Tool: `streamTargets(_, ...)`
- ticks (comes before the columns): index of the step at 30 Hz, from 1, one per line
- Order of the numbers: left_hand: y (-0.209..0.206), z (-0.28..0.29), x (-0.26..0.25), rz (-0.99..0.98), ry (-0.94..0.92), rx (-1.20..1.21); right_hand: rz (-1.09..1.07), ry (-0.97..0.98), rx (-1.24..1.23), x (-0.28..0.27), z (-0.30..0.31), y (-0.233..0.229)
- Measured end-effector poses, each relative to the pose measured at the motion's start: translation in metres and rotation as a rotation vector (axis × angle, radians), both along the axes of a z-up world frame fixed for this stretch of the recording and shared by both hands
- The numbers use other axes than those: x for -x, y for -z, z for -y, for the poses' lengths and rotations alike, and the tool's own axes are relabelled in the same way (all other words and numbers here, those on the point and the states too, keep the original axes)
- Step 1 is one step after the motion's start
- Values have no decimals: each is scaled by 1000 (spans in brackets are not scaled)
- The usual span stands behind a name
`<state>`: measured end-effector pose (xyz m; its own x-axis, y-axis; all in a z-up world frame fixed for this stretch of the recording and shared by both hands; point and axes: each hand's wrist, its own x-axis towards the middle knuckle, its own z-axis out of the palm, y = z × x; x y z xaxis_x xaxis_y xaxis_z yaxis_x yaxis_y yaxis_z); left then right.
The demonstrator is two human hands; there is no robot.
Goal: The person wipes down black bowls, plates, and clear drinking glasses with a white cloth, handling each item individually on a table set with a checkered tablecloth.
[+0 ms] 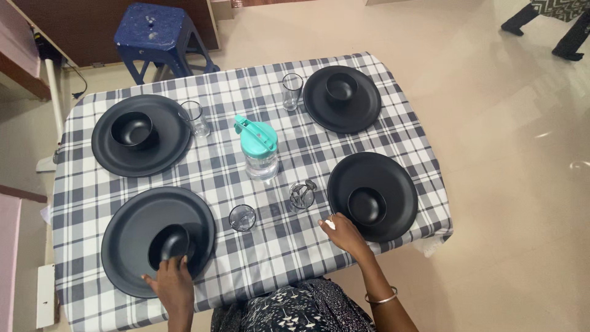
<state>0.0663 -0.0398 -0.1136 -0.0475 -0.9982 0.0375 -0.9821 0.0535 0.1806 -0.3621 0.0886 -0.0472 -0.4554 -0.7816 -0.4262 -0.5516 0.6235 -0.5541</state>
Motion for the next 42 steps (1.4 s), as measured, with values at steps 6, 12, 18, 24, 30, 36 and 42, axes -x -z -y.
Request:
streamTargets(6, -27, -5, -12, -1156, -408, -138, 169, -105, 111, -36, 5, -84)
streamTargets(12, -95, -58, 95, -1413, 2, -347, 395, -357, 696, -136, 35, -136)
streamTargets(18, -144, -70, 149, -1418, 192, -465, 130, -211, 943, -112, 64, -130)
streamTargets(24, -144, -72, 169, -1488, 242, -528, 10, -342, 927, -124, 11, -136)
streamTargets(30, -148, -91, 183, -1185, 312, -562, 817, 91, 466, -66, 29, -117)
streamTargets(36, -159, -95, 198, -1197, 432, -392, -111, -375, 881, -75, -11, -122)
streamTargets(42, -139, -110, 209, -1263, 359, -148, 1358, 212, 373, -12, -3, -50)
